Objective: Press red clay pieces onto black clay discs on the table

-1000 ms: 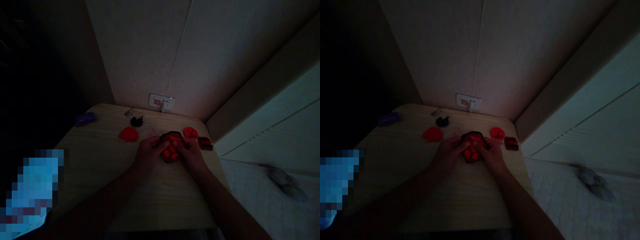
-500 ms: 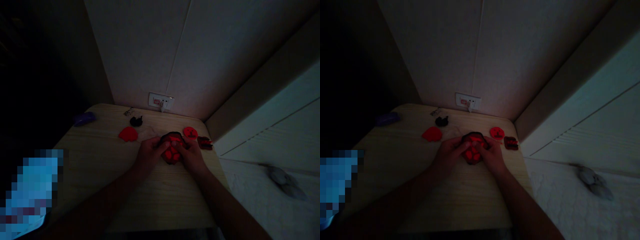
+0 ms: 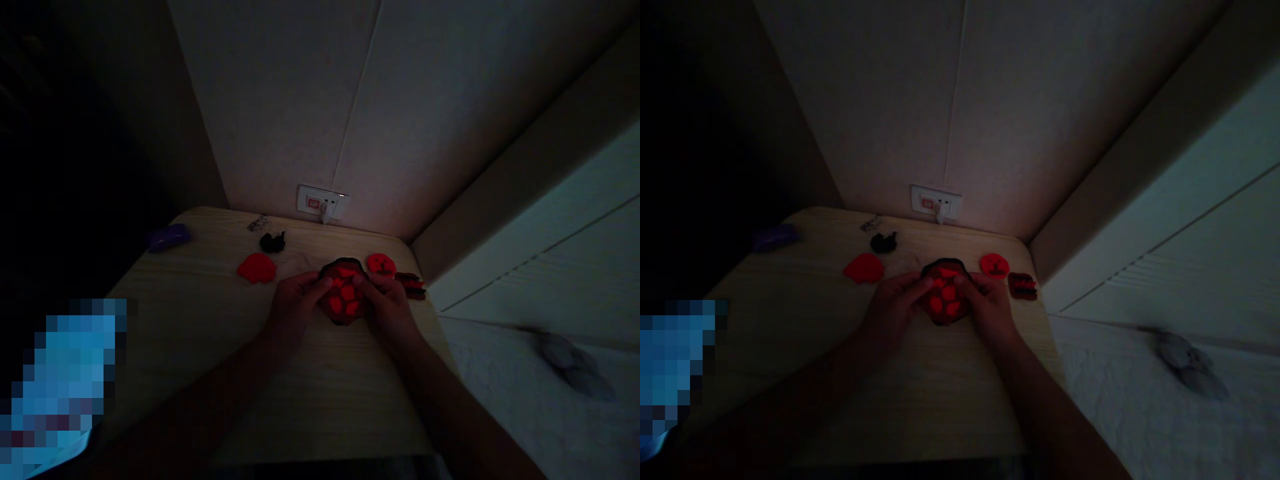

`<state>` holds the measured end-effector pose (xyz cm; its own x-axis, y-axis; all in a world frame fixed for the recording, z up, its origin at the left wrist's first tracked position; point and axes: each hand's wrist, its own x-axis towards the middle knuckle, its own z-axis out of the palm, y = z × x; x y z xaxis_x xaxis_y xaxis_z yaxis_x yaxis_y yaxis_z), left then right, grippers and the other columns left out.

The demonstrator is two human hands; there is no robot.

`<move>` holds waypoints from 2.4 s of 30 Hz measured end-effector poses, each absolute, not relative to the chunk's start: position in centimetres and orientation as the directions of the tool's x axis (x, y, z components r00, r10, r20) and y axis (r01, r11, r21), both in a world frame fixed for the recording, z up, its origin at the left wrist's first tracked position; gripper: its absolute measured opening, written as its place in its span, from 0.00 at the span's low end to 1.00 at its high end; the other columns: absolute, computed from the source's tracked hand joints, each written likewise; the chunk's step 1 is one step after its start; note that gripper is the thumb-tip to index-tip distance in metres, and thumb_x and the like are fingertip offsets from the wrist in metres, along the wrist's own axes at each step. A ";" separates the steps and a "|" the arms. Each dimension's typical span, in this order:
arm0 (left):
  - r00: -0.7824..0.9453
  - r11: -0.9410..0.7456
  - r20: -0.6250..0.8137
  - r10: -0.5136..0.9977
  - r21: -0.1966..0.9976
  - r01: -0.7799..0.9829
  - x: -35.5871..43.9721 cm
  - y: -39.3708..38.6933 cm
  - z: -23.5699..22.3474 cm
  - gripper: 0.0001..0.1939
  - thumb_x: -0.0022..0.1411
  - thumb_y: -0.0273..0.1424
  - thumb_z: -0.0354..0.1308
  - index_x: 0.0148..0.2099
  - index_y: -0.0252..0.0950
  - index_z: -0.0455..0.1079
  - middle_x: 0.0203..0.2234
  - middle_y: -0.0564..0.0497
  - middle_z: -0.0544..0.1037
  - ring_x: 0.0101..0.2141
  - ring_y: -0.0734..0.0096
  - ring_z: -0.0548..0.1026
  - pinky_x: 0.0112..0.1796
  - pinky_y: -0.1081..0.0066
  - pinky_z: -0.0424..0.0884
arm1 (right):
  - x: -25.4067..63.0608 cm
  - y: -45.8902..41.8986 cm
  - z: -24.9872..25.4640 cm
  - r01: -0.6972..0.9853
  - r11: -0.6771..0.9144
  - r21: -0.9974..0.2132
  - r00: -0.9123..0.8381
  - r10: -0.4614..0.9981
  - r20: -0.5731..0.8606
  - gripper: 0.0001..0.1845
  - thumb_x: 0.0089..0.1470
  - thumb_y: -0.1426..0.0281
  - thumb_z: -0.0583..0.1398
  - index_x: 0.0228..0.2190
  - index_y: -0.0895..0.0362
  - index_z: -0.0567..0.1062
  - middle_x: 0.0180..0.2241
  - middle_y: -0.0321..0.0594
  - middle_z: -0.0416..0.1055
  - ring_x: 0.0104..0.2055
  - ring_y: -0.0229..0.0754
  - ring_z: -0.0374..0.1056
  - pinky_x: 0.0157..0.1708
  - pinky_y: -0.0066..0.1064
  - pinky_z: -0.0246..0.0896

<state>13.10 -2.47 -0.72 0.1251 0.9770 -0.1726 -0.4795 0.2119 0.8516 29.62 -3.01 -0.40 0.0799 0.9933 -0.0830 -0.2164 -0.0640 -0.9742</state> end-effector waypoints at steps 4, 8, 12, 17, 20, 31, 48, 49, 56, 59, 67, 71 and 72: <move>0.117 0.210 -0.175 0.978 0.851 -0.481 13.1 -2.4 -0.7 0.14 0.55 0.39 0.70 0.34 0.32 0.80 0.25 0.50 0.81 0.26 0.70 0.77 0.30 0.71 0.74 | 29.4 -3.1 0.1 -0.281 -0.081 -0.956 0.078 0.991 -0.107 0.16 0.47 0.57 0.73 0.22 0.56 0.80 0.20 0.34 0.74 0.20 0.36 0.65 0.21 0.27 0.60; 0.065 0.205 -0.198 0.978 0.849 -0.487 13.0 -2.4 -0.4 0.13 0.52 0.38 0.71 0.31 0.32 0.79 0.24 0.50 0.80 0.25 0.71 0.76 0.29 0.71 0.73 | 29.2 -3.2 0.7 -0.274 -0.100 -0.957 0.063 0.991 -0.121 0.18 0.47 0.56 0.73 0.20 0.56 0.79 0.19 0.35 0.73 0.20 0.37 0.63 0.21 0.29 0.59; 0.133 0.256 -0.219 0.967 0.798 -0.545 13.0 -2.4 -0.1 0.13 0.50 0.37 0.72 0.31 0.32 0.79 0.26 0.49 0.81 0.27 0.69 0.78 0.32 0.69 0.77 | 29.2 -3.0 0.7 -0.315 -0.111 -0.943 0.084 0.986 -0.144 0.17 0.45 0.55 0.73 0.22 0.55 0.80 0.22 0.36 0.76 0.23 0.39 0.66 0.25 0.31 0.63; 0.114 0.261 -0.239 0.964 0.789 -0.556 13.0 -2.4 0.1 0.12 0.48 0.35 0.73 0.31 0.31 0.80 0.26 0.48 0.81 0.27 0.70 0.78 0.32 0.70 0.77 | 29.3 -2.7 0.3 -0.383 -0.114 -0.917 0.093 0.983 -0.161 0.17 0.44 0.57 0.74 0.21 0.56 0.78 0.22 0.36 0.75 0.24 0.38 0.66 0.27 0.30 0.65; 0.140 0.279 -0.245 0.959 0.760 -0.587 13.0 -2.4 0.1 0.12 0.48 0.35 0.74 0.32 0.31 0.79 0.27 0.48 0.82 0.28 0.69 0.79 0.32 0.69 0.77 | 29.3 -2.6 0.2 -0.388 -0.115 -0.914 0.102 0.981 -0.167 0.17 0.44 0.56 0.74 0.22 0.56 0.80 0.23 0.36 0.77 0.25 0.39 0.69 0.28 0.31 0.66; 0.179 0.175 -0.115 0.977 0.913 -0.368 13.1 -2.3 -0.8 0.15 0.53 0.36 0.72 0.41 0.34 0.80 0.32 0.49 0.83 0.31 0.70 0.78 0.34 0.72 0.73 | 29.4 -3.2 -0.6 -0.202 -0.081 -0.976 0.021 0.996 -0.087 0.15 0.43 0.60 0.75 0.30 0.55 0.83 0.27 0.36 0.80 0.25 0.38 0.71 0.26 0.28 0.67; 0.166 0.182 -0.130 0.978 0.917 -0.356 12.9 -2.4 -0.5 0.19 0.50 0.36 0.74 0.43 0.33 0.80 0.33 0.48 0.84 0.32 0.67 0.80 0.36 0.71 0.74 | 29.8 -3.0 -1.1 -0.215 -0.075 -0.974 0.038 0.996 -0.085 0.12 0.48 0.60 0.74 0.29 0.55 0.82 0.25 0.33 0.78 0.24 0.36 0.69 0.26 0.26 0.64; 0.164 0.189 -0.136 0.977 0.907 -0.376 12.9 -2.3 -0.6 0.18 0.51 0.37 0.73 0.43 0.34 0.81 0.33 0.48 0.84 0.32 0.68 0.80 0.35 0.71 0.74 | 29.8 -2.9 -1.0 -0.201 -0.078 -0.977 0.047 0.995 -0.089 0.13 0.47 0.60 0.74 0.28 0.56 0.82 0.24 0.34 0.77 0.24 0.36 0.69 0.25 0.26 0.64; 0.128 0.208 -0.167 0.978 0.863 -0.460 13.1 -2.3 -1.0 0.14 0.54 0.38 0.72 0.39 0.33 0.81 0.30 0.49 0.84 0.30 0.71 0.79 0.33 0.73 0.74 | 29.5 -3.0 0.1 -0.312 -0.100 -0.945 0.028 0.993 -0.114 0.17 0.47 0.56 0.73 0.21 0.56 0.81 0.20 0.35 0.76 0.22 0.36 0.66 0.25 0.28 0.62; 0.152 0.246 -0.195 0.969 0.809 -0.534 13.0 -2.3 -0.6 0.13 0.53 0.37 0.72 0.36 0.33 0.81 0.29 0.49 0.83 0.29 0.70 0.79 0.33 0.72 0.76 | 29.4 -2.9 0.2 -0.315 -0.092 -0.945 0.033 0.994 -0.108 0.17 0.48 0.57 0.73 0.20 0.56 0.81 0.20 0.36 0.76 0.22 0.36 0.66 0.26 0.29 0.62; 0.135 0.251 -0.213 0.968 0.774 -0.582 13.0 -2.4 -0.1 0.13 0.53 0.36 0.72 0.33 0.31 0.79 0.25 0.49 0.81 0.27 0.72 0.78 0.32 0.73 0.77 | 29.4 -2.6 -0.5 -0.333 -0.058 -0.941 0.086 0.992 -0.091 0.19 0.51 0.54 0.71 0.22 0.57 0.81 0.22 0.37 0.77 0.23 0.37 0.67 0.26 0.30 0.64; 0.212 0.292 -0.206 0.955 0.773 -0.563 13.0 -2.3 -0.4 0.14 0.54 0.36 0.72 0.39 0.31 0.80 0.31 0.46 0.84 0.31 0.68 0.81 0.36 0.70 0.79 | 29.3 -2.6 -0.5 -0.363 -0.055 -0.930 0.090 0.992 -0.094 0.20 0.50 0.51 0.71 0.25 0.56 0.82 0.23 0.37 0.78 0.24 0.39 0.70 0.27 0.30 0.66; 0.225 0.291 -0.197 0.954 0.783 -0.550 13.0 -2.3 -0.6 0.15 0.53 0.36 0.73 0.41 0.31 0.81 0.32 0.46 0.84 0.31 0.68 0.81 0.37 0.69 0.79 | 29.3 -2.7 -0.5 -0.349 -0.064 -0.935 0.072 0.993 -0.095 0.20 0.50 0.51 0.71 0.26 0.56 0.83 0.24 0.37 0.78 0.24 0.39 0.70 0.27 0.30 0.67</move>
<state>12.98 -2.33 -0.59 0.2245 0.9544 -0.1968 -0.5496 0.2908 0.7832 29.30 -2.68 -0.52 0.0725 0.9929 -0.0947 -0.3493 -0.0636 -0.9349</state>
